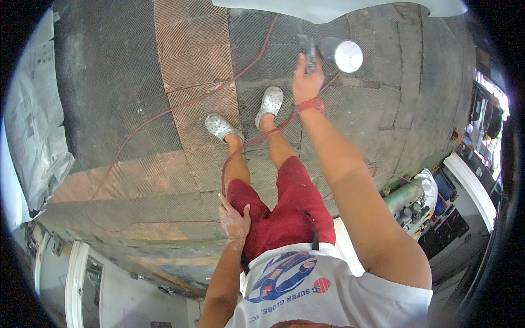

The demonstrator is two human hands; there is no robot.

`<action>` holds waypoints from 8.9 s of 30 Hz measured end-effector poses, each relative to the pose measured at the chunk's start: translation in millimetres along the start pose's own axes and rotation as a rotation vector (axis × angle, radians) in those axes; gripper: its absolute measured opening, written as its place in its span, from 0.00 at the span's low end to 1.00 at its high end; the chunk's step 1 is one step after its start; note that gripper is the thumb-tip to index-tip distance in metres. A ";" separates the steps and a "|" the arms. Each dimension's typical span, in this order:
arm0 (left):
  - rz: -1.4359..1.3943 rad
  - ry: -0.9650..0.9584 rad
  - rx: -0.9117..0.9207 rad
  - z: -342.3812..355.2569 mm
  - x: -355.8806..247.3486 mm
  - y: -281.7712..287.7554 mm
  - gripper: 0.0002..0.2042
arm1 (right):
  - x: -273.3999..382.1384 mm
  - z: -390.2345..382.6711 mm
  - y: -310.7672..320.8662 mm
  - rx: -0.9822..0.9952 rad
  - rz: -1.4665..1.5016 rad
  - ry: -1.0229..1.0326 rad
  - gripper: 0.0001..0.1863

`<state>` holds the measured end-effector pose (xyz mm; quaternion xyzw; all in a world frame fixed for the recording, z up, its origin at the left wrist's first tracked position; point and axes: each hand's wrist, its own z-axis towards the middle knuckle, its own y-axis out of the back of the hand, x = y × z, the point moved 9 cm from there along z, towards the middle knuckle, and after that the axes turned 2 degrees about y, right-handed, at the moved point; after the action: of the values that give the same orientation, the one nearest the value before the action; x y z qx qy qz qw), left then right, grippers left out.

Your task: The person uses a spray gun to apply white paint to a car bumper and then to a car hood. The person moves around the parts to cover different areas with even strokes.

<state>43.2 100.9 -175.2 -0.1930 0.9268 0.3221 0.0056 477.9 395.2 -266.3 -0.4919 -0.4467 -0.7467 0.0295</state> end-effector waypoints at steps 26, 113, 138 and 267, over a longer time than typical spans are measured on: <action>0.163 -0.059 -0.076 77.6 4.3 -17.2 0.46 | -45.1 -40.8 -81.8 -0.072 0.320 -0.208 0.29; 0.520 -0.314 0.036 -19.4 -308.1 47.9 0.35 | 14.2 195.0 275.6 0.184 0.330 0.360 0.32; 0.521 -0.214 -0.016 -13.7 -184.0 88.8 0.38 | 64.4 164.9 270.7 0.081 0.716 -0.051 0.36; 0.476 -0.169 -0.398 334.6 167.9 960.3 0.30 | 426.8 -46.1 -238.5 -1.155 1.096 -1.061 0.25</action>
<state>-497.3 931.4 108.2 0.0593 0.8609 0.5043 -0.0310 110.3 674.7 -99.1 -0.8456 0.3280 -0.4138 -0.0786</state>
